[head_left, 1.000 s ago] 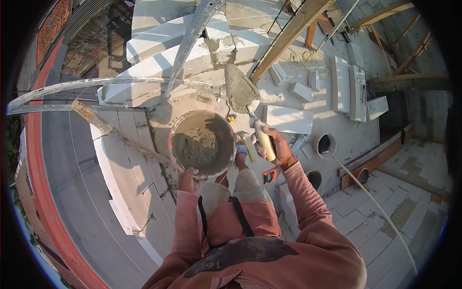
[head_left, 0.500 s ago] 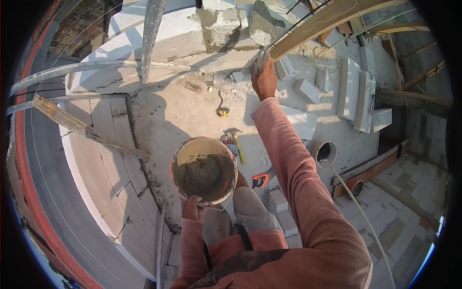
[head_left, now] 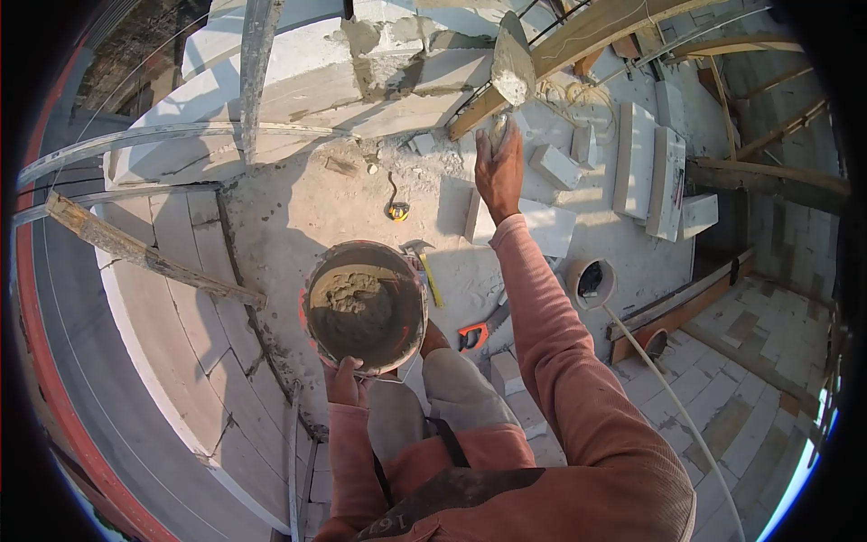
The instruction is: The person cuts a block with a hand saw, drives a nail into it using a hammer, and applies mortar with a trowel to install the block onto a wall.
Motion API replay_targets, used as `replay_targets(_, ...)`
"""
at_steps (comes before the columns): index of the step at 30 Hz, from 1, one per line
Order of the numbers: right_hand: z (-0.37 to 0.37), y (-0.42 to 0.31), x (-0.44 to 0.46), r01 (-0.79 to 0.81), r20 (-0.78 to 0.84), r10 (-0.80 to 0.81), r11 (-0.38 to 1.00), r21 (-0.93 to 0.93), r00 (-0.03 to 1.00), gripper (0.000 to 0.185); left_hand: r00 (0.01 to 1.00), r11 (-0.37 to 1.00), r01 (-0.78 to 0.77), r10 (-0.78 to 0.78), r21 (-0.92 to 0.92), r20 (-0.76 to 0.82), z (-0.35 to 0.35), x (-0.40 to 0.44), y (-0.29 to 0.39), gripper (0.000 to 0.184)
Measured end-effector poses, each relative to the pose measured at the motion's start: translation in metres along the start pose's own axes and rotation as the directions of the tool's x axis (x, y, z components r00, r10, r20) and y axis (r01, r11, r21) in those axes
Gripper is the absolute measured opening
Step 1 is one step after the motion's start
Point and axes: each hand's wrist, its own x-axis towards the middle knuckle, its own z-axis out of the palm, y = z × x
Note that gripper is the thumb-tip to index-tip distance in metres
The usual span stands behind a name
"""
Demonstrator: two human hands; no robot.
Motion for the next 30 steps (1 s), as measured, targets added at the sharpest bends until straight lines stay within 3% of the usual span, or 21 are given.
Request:
replay_targets(4,0.041,0.027,0.036,-0.051,0.009,0.053,0.993,-0.106,0.999,0.061,0.999,1.0,-0.007,0.007,0.009,0.038,-0.001,0.003,0.003,0.053)
replay_targets(8,0.059,0.041,-0.021,-0.075,0.059,0.084,0.987,-0.14,0.995,0.062,0.999,0.999,-0.036,0.036,0.014,-0.027,0.008,0.003,0.008,0.046)
replay_targets(12,-0.002,0.027,-0.11,-0.125,0.336,0.117,0.992,0.0,0.935,0.059,0.998,0.997,-0.068,0.068,0.026,0.0,0.023,0.014,0.014,0.05)
replay_targets(14,-0.035,0.009,-0.16,-0.187,0.342,0.165,0.982,0.034,0.925,0.056,0.993,0.991,-0.115,0.116,0.064,-0.02,0.03,0.017,0.015,0.054)
replay_targets(16,-0.08,-0.015,-0.186,-0.266,0.538,0.242,0.963,-0.034,0.807,0.053,0.98,0.975,-0.185,0.192,0.123,-0.051,0.037,0.023,0.015,0.058)
replay_targets(17,-0.094,-0.02,-0.193,-0.256,0.608,0.205,0.967,-0.003,0.767,0.052,0.973,0.96,-0.229,0.23,0.162,0.009,0.033,0.03,0.014,0.067)
replay_targets(19,-0.115,-0.03,-0.199,-0.241,0.728,0.121,0.969,0.062,0.674,0.05,0.946,0.92,-0.319,0.294,0.227,0.138,0.027,0.047,0.013,0.087)
replay_targets(21,-0.118,-0.036,-0.191,-0.232,0.789,0.093,0.971,0.065,0.607,0.05,0.866,0.815,-0.496,0.436,0.3,0.246,0.037,0.051,0.019,0.091)
replay_targets(23,-0.107,-0.039,-0.187,-0.204,0.819,0.048,0.975,0.085,0.572,0.051,0.848,0.673,-0.518,0.484,0.528,0.215,0.052,0.039,0.034,0.08)
replay_targets(26,-0.083,-0.05,-0.17,-0.032,0.849,0.115,0.993,-0.116,0.516,0.048,0.761,0.579,-0.64,0.567,0.505,0.315,0.061,0.041,0.041,0.083)
replay_targets(29,-0.064,-0.069,-0.17,-0.024,0.861,0.096,0.995,-0.097,0.499,0.045,0.775,0.524,-0.611,0.548,0.594,0.313,0.075,0.032,0.047,0.085)
replay_targets(30,-0.064,-0.079,-0.173,-0.002,0.87,0.13,0.989,-0.147,0.476,0.046,0.73,0.48,-0.664,0.581,0.574,0.359,0.076,0.036,0.048,0.086)
